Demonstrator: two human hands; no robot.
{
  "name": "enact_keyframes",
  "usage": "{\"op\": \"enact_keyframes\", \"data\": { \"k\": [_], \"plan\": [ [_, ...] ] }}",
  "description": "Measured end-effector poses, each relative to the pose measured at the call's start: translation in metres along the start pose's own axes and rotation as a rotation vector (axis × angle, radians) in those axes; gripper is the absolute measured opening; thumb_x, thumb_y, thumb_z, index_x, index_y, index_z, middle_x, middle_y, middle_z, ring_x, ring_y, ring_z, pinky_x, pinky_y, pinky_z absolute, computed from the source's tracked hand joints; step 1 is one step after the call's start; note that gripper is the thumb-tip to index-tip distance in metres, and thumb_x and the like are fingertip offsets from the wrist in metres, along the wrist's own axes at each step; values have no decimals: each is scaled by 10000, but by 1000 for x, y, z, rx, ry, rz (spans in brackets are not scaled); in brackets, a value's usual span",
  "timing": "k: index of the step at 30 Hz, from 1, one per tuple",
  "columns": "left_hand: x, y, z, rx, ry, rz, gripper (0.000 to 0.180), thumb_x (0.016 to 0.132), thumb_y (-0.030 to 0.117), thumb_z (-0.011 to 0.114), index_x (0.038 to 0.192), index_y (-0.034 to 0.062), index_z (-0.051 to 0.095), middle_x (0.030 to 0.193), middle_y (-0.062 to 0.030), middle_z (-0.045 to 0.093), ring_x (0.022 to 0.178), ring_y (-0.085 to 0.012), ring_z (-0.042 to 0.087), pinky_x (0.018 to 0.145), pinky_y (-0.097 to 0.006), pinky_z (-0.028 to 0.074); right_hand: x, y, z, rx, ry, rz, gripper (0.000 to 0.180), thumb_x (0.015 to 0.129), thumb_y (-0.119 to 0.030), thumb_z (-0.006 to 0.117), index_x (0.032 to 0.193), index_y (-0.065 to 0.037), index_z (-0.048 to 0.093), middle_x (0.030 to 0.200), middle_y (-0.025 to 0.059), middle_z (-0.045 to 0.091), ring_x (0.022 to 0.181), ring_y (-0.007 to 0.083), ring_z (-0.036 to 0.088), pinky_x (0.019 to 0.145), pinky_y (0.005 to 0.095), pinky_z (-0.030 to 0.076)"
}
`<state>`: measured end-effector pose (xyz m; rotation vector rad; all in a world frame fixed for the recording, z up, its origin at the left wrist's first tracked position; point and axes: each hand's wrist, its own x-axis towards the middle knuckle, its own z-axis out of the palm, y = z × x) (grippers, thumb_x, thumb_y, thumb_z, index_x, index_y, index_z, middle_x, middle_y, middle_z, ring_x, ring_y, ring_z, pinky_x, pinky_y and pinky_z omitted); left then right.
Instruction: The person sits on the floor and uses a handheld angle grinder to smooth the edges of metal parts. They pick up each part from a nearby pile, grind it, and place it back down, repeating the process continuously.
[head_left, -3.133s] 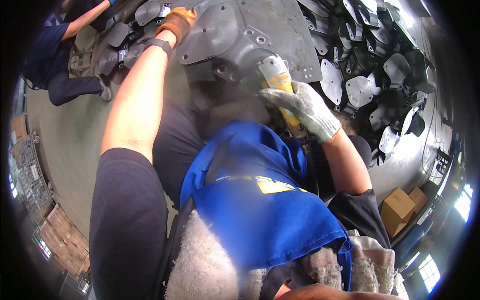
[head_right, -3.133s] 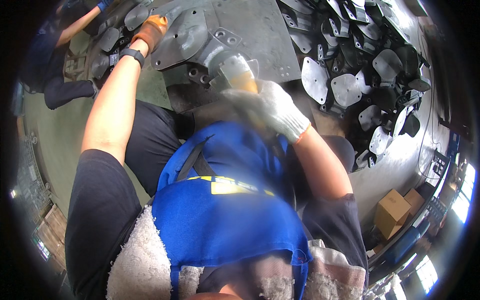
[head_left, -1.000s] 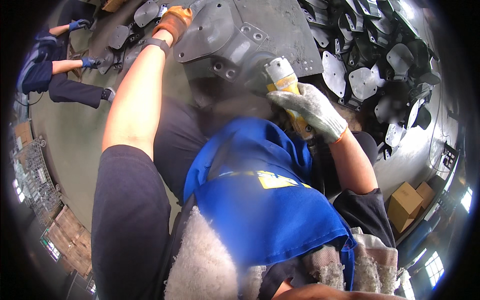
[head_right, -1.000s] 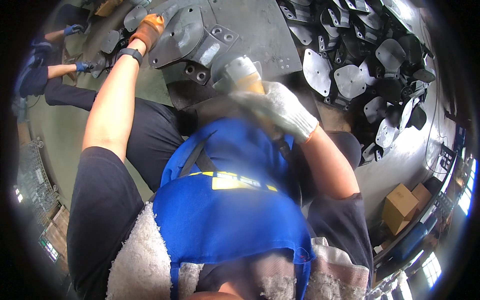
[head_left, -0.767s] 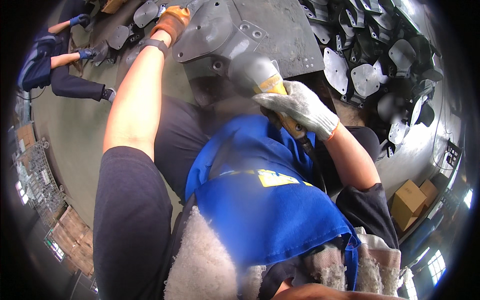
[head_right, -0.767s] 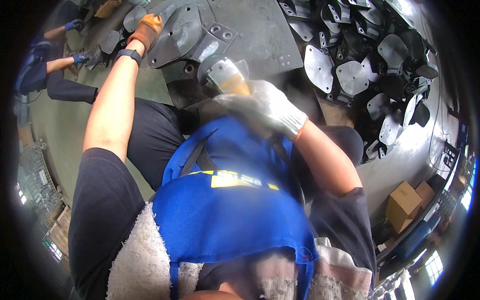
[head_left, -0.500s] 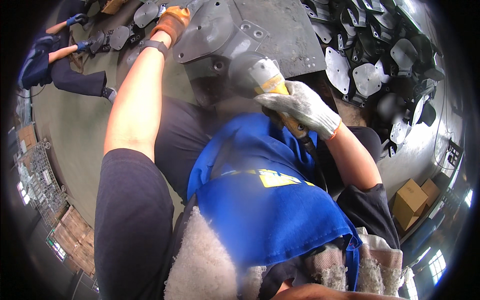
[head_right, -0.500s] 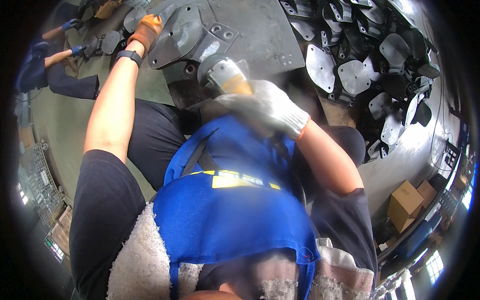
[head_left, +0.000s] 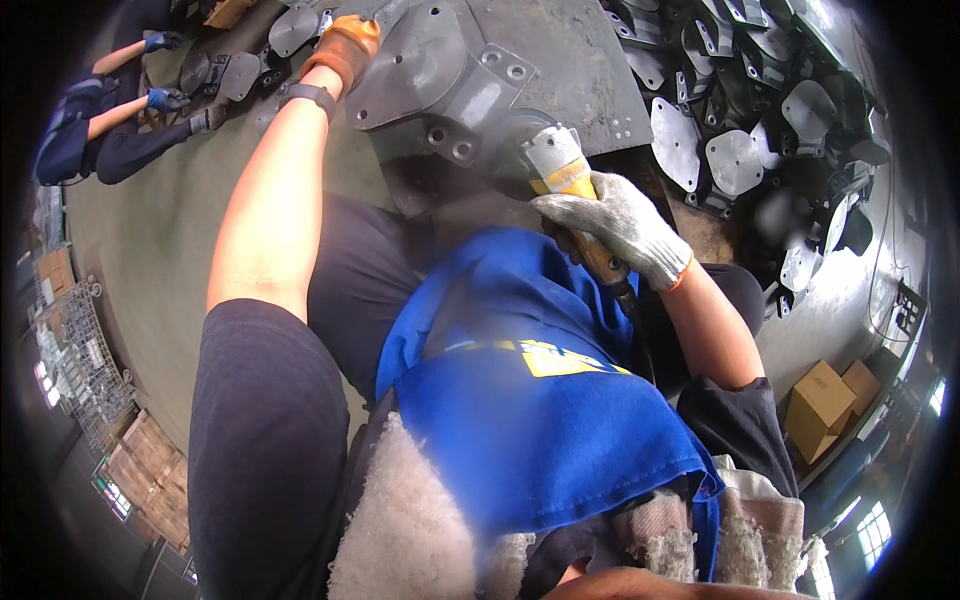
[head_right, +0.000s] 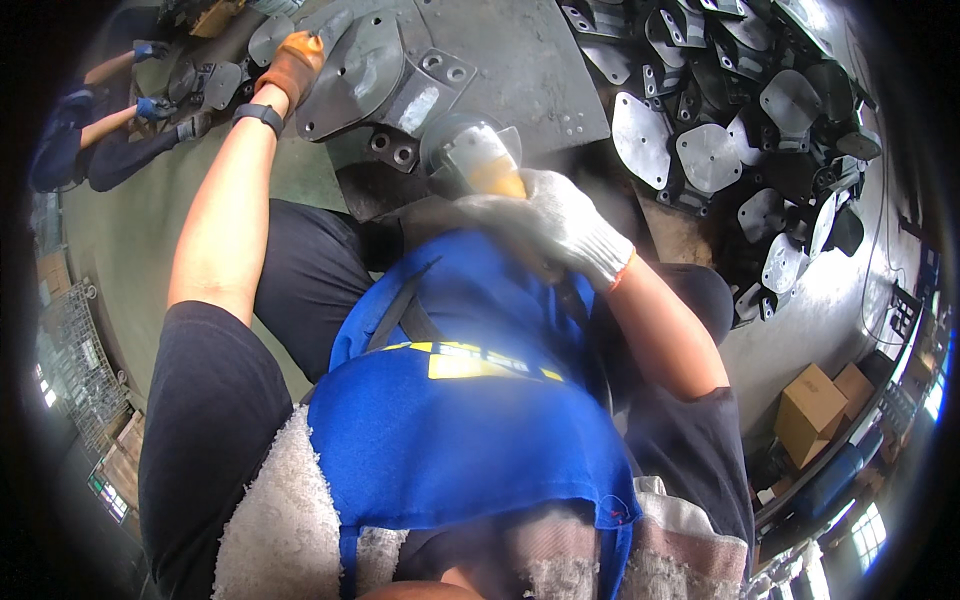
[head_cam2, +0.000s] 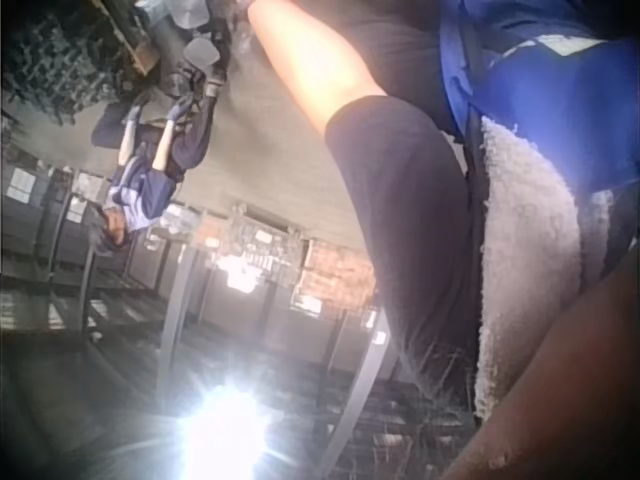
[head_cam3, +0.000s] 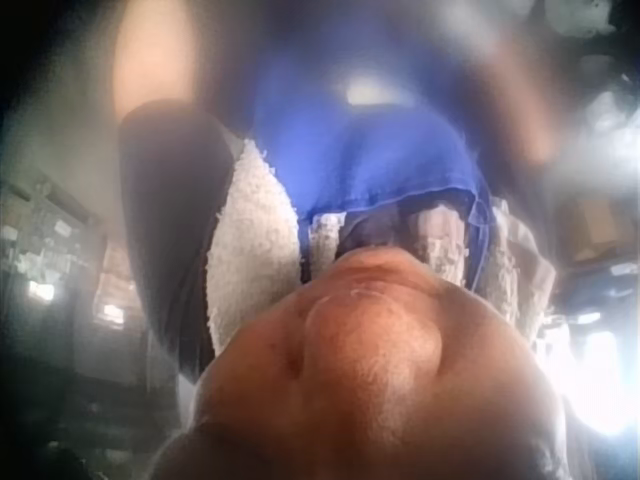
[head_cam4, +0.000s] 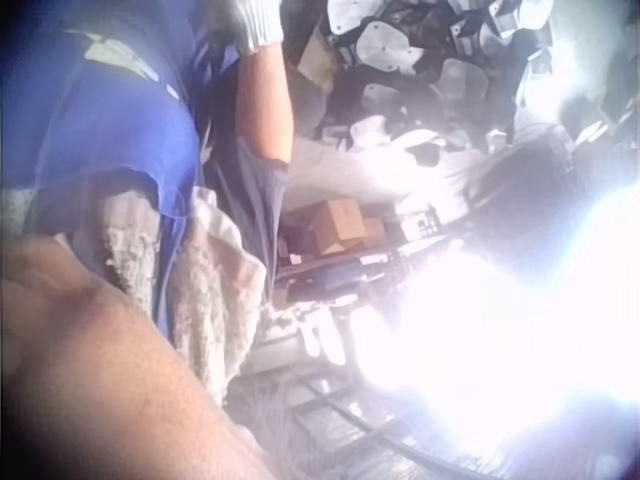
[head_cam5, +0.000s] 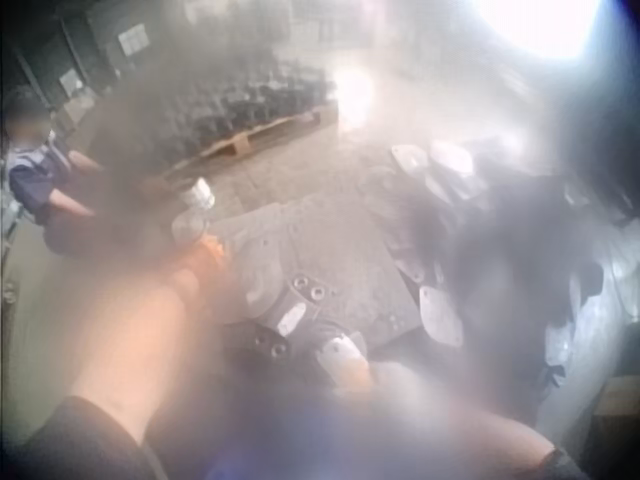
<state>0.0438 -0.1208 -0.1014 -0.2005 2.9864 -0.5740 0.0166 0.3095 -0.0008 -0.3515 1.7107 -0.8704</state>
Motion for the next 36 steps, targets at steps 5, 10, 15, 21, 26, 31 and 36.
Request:
{"op": "enact_keyframes", "data": {
  "k": [5,10,15,21,26,31,36],
  "plan": [
    [5,0,-4,-88,-143,-105,342,979,213,458,1066,61,752,1138,-188,731,1057,-365,702,931,-424,563,1,4,-1,61,-31,-57,401,913,-418,791,944,-31,689,760,44,682,650,119,654,618,268,531],
    [10,-4,6,-80,-122,-80,346,975,220,458,1063,53,748,1131,-195,727,1062,-375,695,939,-430,557,6,-16,4,-56,-42,-21,410,920,-434,777,927,-34,687,740,39,676,606,115,640,584,264,522],
    [4,-7,20,-207,70,-115,287,947,168,502,915,26,750,963,-203,750,917,-359,723,844,-427,573,8,-29,7,53,-101,-55,428,923,-450,770,929,-29,693,748,45,685,595,116,636,581,262,521],
    [9,-5,6,-145,-128,-109,350,976,207,456,1059,34,749,1137,-203,727,1062,-368,700,932,-437,562,7,-1,-3,108,-45,-95,408,912,-418,783,996,-25,716,805,60,706,686,120,671,651,271,541],
    [5,-2,-2,-52,-156,-43,355,981,216,457,1090,45,748,1165,-192,727,1086,-360,699,946,-433,561,-16,-6,-16,93,13,85,465,899,-402,801,1113,-2,705,860,61,723,730,115,683,698,268,553],
    [2,-6,1,-17,-121,4,341,977,215,470,1094,53,747,1162,-181,729,1084,-352,701,941,-427,562,-33,5,-20,161,-20,101,438,905,-349,805,1144,0,688,867,54,725,708,107,679,665,255,552],
    [3,-9,3,-5,-117,20,328,972,214,483,1097,60,746,1160,-170,732,1081,-345,703,936,-422,564,-37,8,-21,229,-59,89,371,912,-326,794,1071,-9,683,793,44,702,659,108,660,622,253,538]
  ]
}}
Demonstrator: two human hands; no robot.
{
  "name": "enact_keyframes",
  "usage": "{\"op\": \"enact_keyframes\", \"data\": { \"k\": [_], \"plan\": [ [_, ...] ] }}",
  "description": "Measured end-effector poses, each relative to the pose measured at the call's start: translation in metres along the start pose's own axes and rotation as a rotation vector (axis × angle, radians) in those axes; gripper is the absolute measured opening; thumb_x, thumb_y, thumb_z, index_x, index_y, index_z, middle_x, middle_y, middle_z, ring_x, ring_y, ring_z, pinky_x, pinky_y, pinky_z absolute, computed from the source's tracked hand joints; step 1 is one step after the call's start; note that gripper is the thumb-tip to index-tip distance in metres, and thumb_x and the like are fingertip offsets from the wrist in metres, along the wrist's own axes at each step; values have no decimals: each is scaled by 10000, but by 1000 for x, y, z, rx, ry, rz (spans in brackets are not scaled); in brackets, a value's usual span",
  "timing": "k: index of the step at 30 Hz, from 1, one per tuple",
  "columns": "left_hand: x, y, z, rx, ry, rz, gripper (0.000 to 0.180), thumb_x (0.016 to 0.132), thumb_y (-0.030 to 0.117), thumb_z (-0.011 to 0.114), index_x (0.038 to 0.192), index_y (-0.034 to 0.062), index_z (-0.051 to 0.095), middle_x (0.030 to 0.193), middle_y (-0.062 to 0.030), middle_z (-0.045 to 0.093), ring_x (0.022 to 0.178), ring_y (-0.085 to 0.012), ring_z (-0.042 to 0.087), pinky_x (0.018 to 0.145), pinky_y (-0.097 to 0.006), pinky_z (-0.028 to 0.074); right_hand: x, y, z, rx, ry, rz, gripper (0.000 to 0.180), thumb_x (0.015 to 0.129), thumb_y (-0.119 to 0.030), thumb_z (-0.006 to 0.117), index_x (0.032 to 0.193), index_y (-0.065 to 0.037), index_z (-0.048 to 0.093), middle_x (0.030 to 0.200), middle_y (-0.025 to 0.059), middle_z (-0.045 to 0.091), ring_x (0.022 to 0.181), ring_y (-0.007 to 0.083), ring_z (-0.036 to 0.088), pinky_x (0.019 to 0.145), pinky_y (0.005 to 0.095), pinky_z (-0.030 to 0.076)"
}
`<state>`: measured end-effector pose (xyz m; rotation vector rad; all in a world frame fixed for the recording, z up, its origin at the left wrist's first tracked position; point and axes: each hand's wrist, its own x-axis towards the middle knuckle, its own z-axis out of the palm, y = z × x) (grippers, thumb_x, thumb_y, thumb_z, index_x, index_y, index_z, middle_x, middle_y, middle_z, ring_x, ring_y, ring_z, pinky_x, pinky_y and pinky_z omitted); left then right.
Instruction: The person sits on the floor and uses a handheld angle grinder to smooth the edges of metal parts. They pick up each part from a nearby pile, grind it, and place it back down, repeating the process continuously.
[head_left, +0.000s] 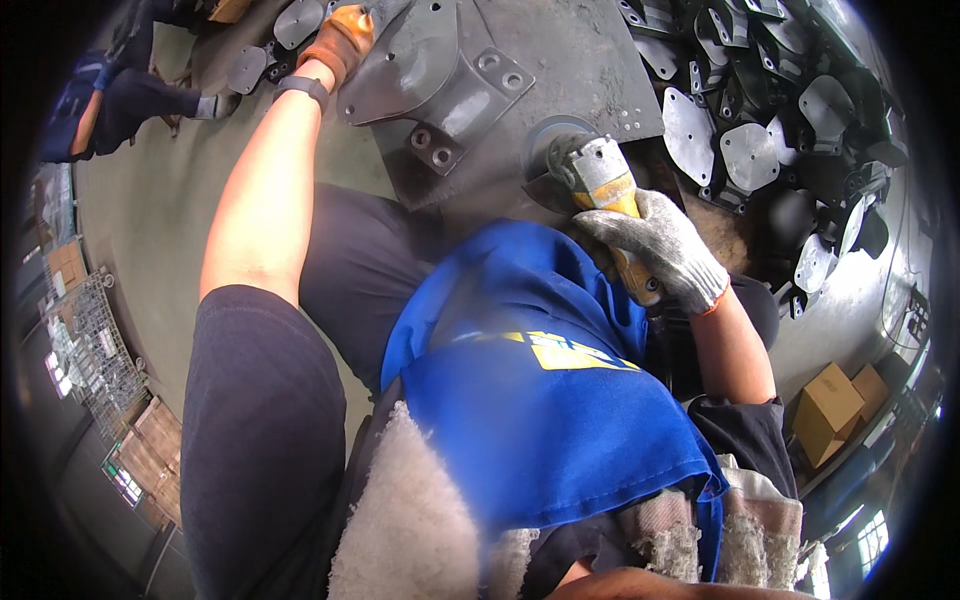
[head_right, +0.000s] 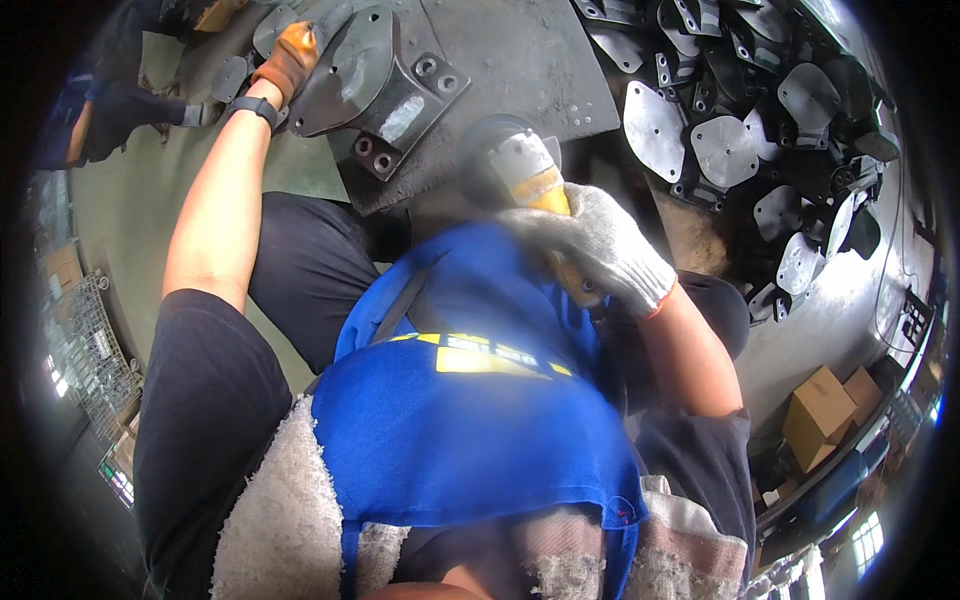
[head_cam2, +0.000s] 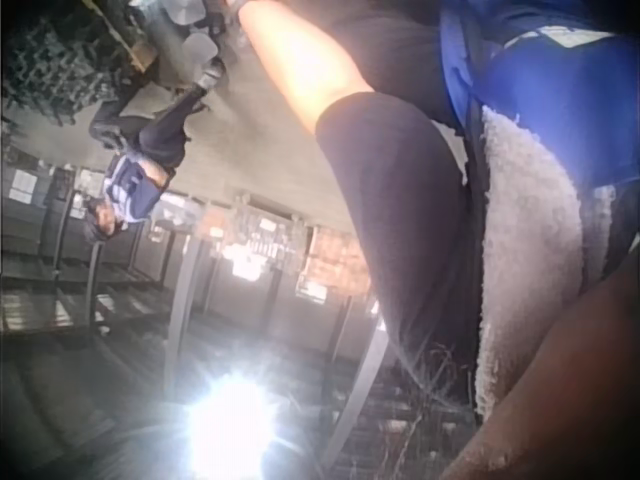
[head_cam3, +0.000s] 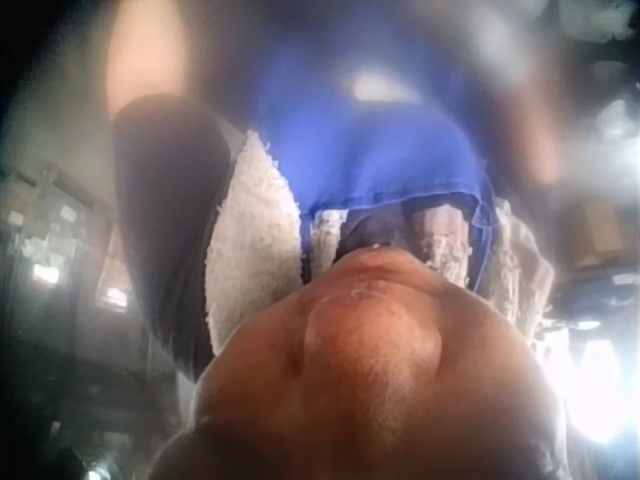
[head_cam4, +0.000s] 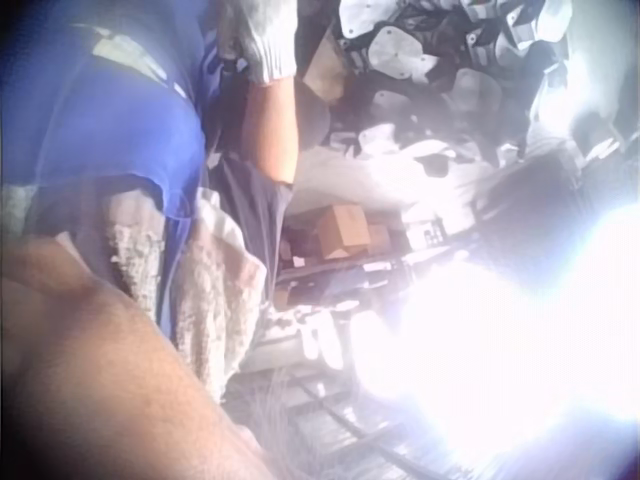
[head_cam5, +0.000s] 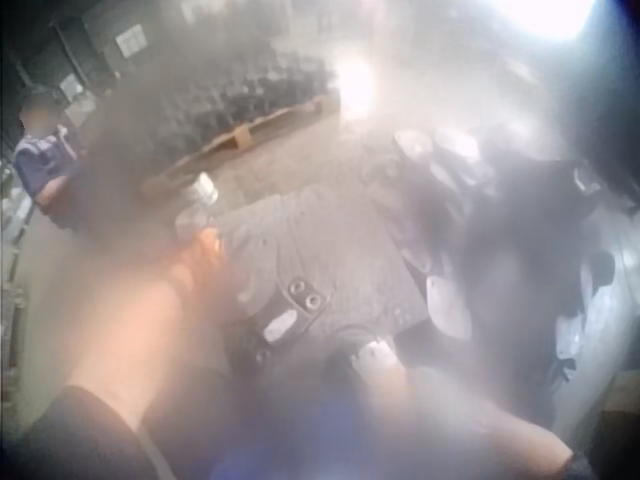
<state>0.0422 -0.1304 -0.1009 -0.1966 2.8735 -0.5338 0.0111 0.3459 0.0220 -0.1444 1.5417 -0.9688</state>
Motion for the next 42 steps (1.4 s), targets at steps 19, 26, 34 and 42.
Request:
{"op": "enact_keyframes", "data": {
  "k": [19,26,34,42],
  "plan": [
    [7,4,0,7,13,7,285,956,210,533,1109,89,741,1149,-129,741,1071,-315,710,918,-402,568,39,-19,30,-247,22,-136,390,913,-410,788,928,-30,699,736,36,681,617,107,641,578,254,502],
    [8,8,0,1,21,13,272,950,208,551,1114,100,739,1145,-114,744,1068,-304,712,911,-395,570,44,-23,33,-253,27,-140,385,916,-399,784,949,-25,699,769,50,694,605,116,643,568,259,509],
    [11,10,2,12,17,26,259,943,207,572,1119,112,737,1140,-96,748,1064,-291,715,903,-387,571,35,-31,35,196,-55,-82,375,922,-363,789,1028,-16,692,794,48,697,633,117,656,583,260,522],
    [10,11,-1,41,33,64,249,936,205,593,1124,125,735,1135,-79,752,1060,-278,718,896,-378,573,19,-19,20,-61,131,-86,404,939,-375,768,1115,-20,688,811,32,678,599,104,622,582,254,521]
  ]
}}
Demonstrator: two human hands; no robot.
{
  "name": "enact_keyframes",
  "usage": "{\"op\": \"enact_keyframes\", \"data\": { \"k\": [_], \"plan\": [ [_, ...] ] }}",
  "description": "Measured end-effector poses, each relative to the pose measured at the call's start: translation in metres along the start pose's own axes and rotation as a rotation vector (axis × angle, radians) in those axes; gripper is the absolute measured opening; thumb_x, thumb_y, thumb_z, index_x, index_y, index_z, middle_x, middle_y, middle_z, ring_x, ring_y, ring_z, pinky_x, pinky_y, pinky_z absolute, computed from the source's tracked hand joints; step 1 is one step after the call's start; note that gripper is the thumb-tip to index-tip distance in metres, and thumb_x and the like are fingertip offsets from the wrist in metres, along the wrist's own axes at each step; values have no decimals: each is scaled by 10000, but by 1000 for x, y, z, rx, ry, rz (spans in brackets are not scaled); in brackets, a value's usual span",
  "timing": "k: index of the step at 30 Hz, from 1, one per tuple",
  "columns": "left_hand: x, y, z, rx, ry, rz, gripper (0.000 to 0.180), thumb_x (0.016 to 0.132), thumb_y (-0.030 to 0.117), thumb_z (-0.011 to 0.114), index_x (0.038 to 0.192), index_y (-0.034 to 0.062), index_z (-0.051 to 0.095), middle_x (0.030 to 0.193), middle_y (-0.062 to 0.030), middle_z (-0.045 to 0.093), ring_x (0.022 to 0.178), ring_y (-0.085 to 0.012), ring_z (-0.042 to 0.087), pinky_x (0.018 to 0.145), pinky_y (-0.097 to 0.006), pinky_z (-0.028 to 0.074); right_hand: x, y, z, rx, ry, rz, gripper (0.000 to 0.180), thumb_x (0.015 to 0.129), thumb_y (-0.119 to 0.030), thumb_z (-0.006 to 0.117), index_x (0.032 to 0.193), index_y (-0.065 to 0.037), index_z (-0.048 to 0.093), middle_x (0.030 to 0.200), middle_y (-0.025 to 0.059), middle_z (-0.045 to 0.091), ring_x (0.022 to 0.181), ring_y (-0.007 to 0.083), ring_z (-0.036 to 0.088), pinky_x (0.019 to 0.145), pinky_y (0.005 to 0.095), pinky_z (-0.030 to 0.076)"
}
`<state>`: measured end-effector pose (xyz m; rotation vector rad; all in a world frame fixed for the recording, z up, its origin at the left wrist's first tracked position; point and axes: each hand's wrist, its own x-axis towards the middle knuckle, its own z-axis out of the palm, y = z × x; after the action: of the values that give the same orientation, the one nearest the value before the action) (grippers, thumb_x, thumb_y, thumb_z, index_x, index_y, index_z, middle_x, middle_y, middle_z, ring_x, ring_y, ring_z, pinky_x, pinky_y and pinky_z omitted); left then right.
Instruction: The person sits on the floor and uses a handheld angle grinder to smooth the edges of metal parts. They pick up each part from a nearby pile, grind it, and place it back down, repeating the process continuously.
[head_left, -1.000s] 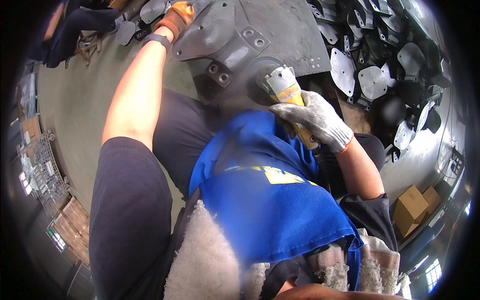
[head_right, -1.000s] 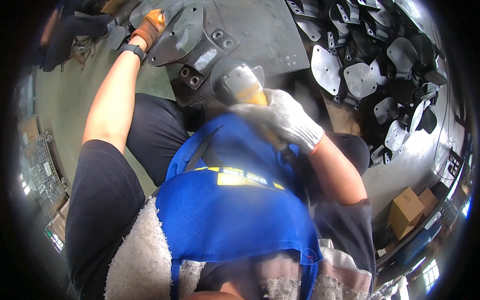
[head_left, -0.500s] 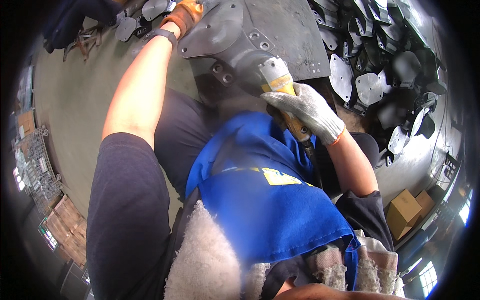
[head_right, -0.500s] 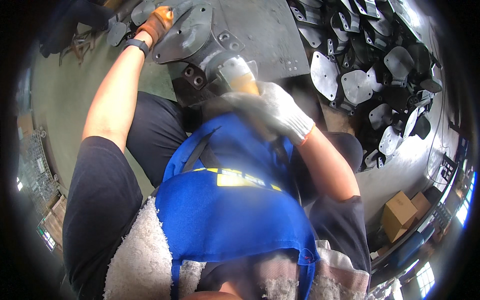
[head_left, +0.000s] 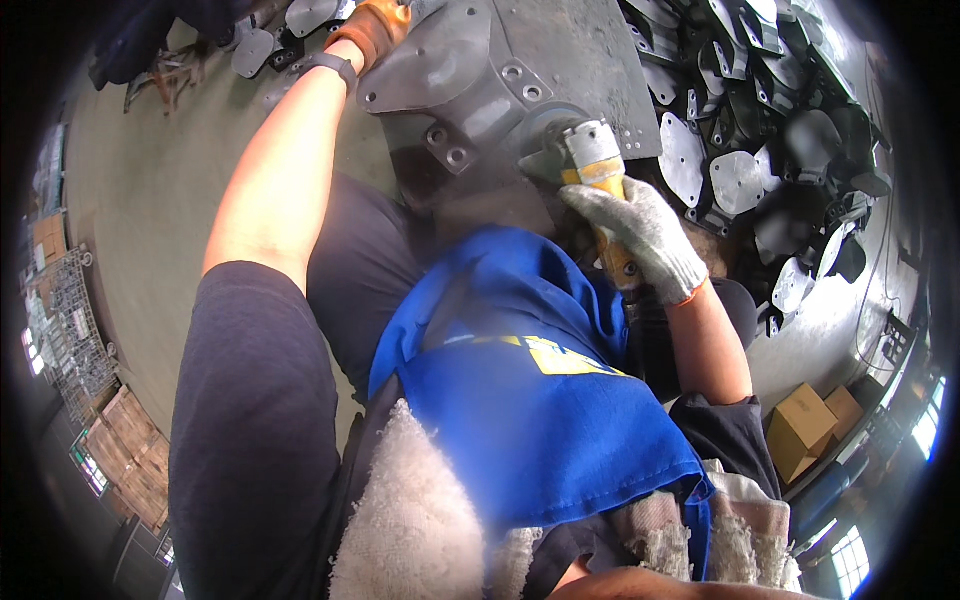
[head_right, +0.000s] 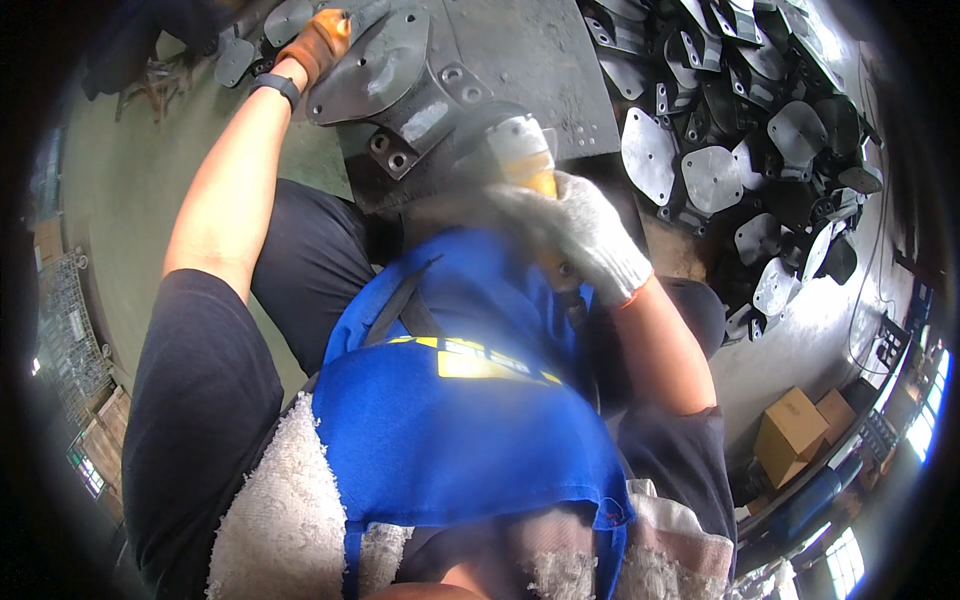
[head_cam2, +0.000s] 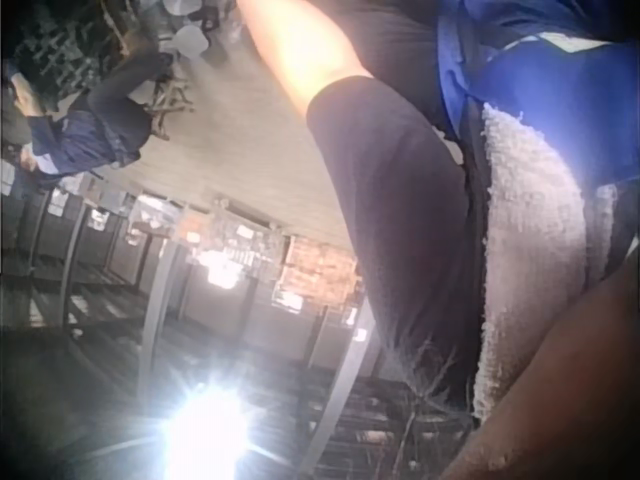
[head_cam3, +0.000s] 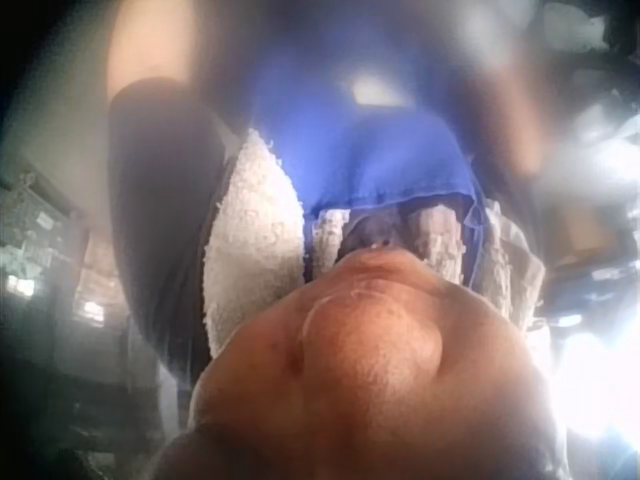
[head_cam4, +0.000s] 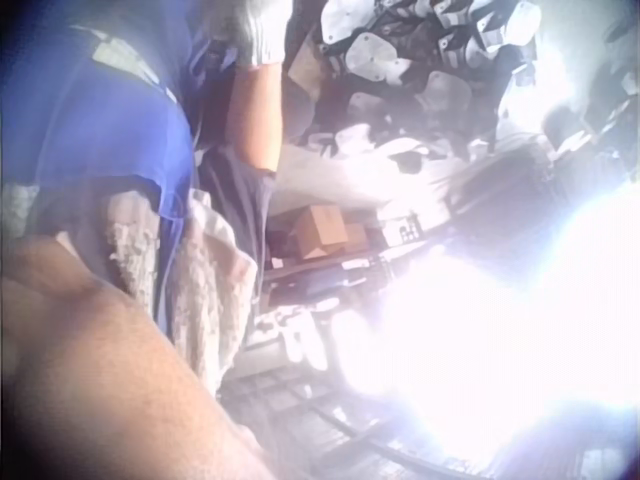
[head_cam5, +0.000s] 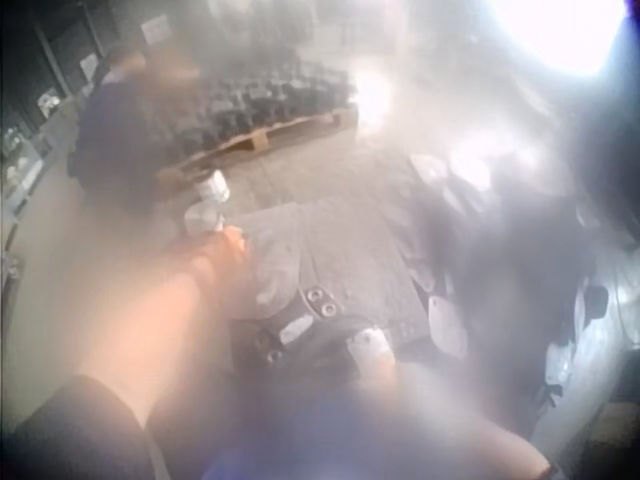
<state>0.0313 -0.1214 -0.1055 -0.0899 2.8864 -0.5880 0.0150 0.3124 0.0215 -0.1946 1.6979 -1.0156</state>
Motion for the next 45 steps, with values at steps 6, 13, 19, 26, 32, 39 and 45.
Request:
{"op": "enact_keyframes", "data": {
  "k": [6,13,19,26,32,39,45],
  "plan": [
    [12,2,5,145,-26,127,244,930,204,609,1128,134,734,1132,-66,755,1057,-269,720,890,-372,575,11,11,-12,372,139,-76,334,982,-340,714,1145,-48,697,901,12,695,757,87,634,682,238,501],
    [-2,-6,21,-146,35,184,120,883,135,621,936,144,728,937,-53,738,942,-232,712,833,-330,562,53,13,-38,389,332,-137,355,966,-346,735,1178,-71,660,824,52,684,614,162,656,565,278,554],
    [-86,-42,-51,-740,144,-377,191,925,127,583,1033,78,732,935,-122,741,894,-299,722,811,-376,578,63,5,-21,384,234,-222,358,897,-405,795,1039,-96,681,775,11,656,614,125,627,576,263,514],
    [-166,-115,-43,-765,89,-1140,382,923,286,554,1010,-54,707,1043,-269,727,967,-370,724,810,-455,570,84,9,-17,281,228,-161,419,889,-463,791,1038,-84,691,813,0,642,644,113,604,591,270,485],
    [-166,-135,72,-1265,-62,-1573,351,912,348,675,1061,34,730,1040,-136,753,867,-263,719,750,-435,567,90,-5,-17,331,201,-117,372,933,-420,756,1103,-95,693,831,23,694,619,136,651,562,264,522],
    [-188,-151,188,-1633,-201,-1366,374,923,410,669,977,50,752,938,-79,762,732,-239,692,704,-384,562,82,-22,-9,199,312,-65,453,889,-490,778,1014,-61,705,778,32,644,624,145,627,562,300,507],
    [-225,-81,248,-2022,57,-1387,429,976,389,597,1104,8,747,1073,-97,743,908,-255,696,843,-417,543,81,-28,-8,230,244,-46,408,896,-467,775,1003,-77,718,792,14,633,629,133,593,565,293,476]
  ]
}}
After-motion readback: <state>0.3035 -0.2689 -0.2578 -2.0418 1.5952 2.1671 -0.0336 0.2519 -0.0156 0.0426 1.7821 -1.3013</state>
